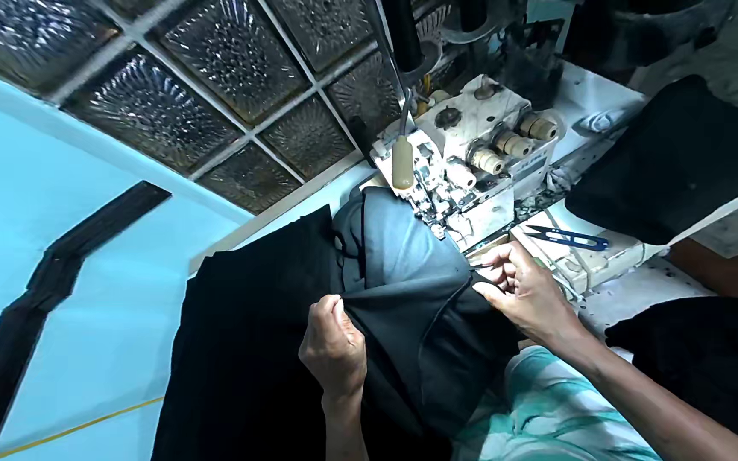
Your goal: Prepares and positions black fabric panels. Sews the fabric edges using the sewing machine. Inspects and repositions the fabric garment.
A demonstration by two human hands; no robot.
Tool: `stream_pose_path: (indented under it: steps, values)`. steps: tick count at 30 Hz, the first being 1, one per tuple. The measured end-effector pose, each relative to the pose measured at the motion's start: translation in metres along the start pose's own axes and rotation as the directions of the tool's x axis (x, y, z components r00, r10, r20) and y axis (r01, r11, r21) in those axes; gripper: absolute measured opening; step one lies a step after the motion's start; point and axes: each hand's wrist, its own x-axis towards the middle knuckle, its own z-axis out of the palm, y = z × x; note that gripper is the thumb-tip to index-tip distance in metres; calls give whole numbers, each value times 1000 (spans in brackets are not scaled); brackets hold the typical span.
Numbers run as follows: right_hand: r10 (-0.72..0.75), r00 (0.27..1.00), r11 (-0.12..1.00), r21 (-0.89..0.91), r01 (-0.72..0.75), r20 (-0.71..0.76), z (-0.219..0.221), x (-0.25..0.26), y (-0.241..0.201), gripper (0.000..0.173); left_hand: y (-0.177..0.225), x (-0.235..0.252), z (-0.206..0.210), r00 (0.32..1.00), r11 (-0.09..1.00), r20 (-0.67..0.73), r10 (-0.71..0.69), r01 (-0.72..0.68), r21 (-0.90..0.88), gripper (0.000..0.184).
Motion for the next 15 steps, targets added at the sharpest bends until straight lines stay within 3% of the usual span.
stream_pose_path:
  steps: [5, 8, 11, 15]
  values:
    - [18, 1000, 991, 135, -17, -3, 7, -2, -2, 28, -11, 8, -4, 1000, 998, 21, -8, 9, -68, 22]
    - [-35, 997, 989, 143, 45, -71, 12, -3, -18, 25, -25, 1, 5, 987, 971, 162, -18, 56, -233, 27]
    - [-11, 999, 984, 174, 19, -50, 8, 0, -19, 26, -32, -15, 9, 956, 953, 289, 50, 41, -302, 32]
    - [98, 995, 978, 182, -102, 29, 9, 1, 6, 28, -25, -2, -11, 982, 939, 185, 36, 30, -342, 27]
